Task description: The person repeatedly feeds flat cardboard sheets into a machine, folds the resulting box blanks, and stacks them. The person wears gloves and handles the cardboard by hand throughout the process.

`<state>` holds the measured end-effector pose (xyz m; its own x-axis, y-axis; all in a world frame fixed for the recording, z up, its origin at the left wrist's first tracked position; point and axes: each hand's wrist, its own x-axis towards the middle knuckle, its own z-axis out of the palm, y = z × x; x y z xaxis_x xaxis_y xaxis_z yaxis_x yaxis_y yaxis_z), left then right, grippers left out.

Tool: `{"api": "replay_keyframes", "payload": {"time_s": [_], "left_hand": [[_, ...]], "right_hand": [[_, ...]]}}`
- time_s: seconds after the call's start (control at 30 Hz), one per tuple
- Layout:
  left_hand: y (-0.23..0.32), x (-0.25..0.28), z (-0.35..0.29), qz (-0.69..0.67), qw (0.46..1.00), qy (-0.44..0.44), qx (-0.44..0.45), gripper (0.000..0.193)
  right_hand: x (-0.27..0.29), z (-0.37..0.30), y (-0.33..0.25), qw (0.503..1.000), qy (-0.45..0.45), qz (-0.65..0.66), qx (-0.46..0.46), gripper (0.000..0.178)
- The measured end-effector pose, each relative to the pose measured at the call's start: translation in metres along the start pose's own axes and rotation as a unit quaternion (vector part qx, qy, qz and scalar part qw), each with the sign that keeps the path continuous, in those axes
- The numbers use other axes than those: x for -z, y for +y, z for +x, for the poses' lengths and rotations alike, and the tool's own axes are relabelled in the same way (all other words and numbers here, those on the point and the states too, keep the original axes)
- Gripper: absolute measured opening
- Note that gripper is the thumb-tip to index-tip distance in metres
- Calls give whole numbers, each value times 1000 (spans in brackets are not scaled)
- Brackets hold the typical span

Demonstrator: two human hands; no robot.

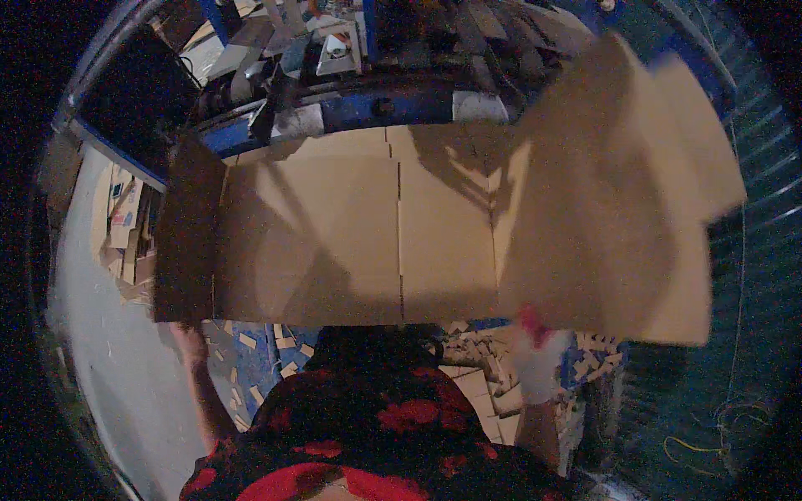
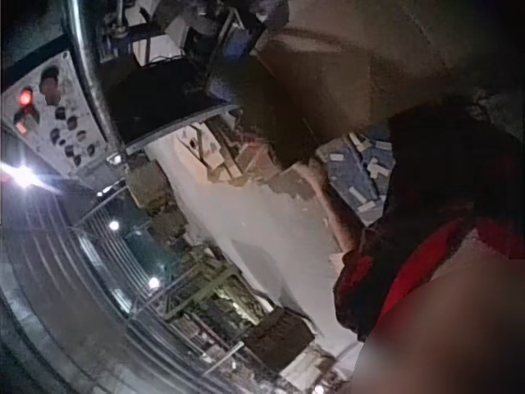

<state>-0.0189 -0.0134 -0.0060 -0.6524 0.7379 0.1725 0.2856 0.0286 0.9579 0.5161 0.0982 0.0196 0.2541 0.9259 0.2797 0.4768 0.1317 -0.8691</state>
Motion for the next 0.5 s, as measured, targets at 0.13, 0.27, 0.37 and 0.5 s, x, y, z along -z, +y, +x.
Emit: {"api": "replay_keyframes", "payload": {"time_s": [0.13, 0.27, 0.37, 0.5], "left_hand": [[5, -54, 6, 212, 956, -104, -174, 37], [13, -105, 45, 214, 936, -160, -231, 38], [21, -140, 70, 195, 912, -176, -314, 43], [27, -174, 78, 315, 863, -198, -343, 48]], "right_hand": [[-47, 3, -14, 902, -255, -242, 252, 65], [-89, 52, -10, 802, -224, -359, 422, 63], [-108, 90, -5, 771, -205, -430, 423, 60], [-113, 145, 12, 748, -199, -462, 433, 52]]}}
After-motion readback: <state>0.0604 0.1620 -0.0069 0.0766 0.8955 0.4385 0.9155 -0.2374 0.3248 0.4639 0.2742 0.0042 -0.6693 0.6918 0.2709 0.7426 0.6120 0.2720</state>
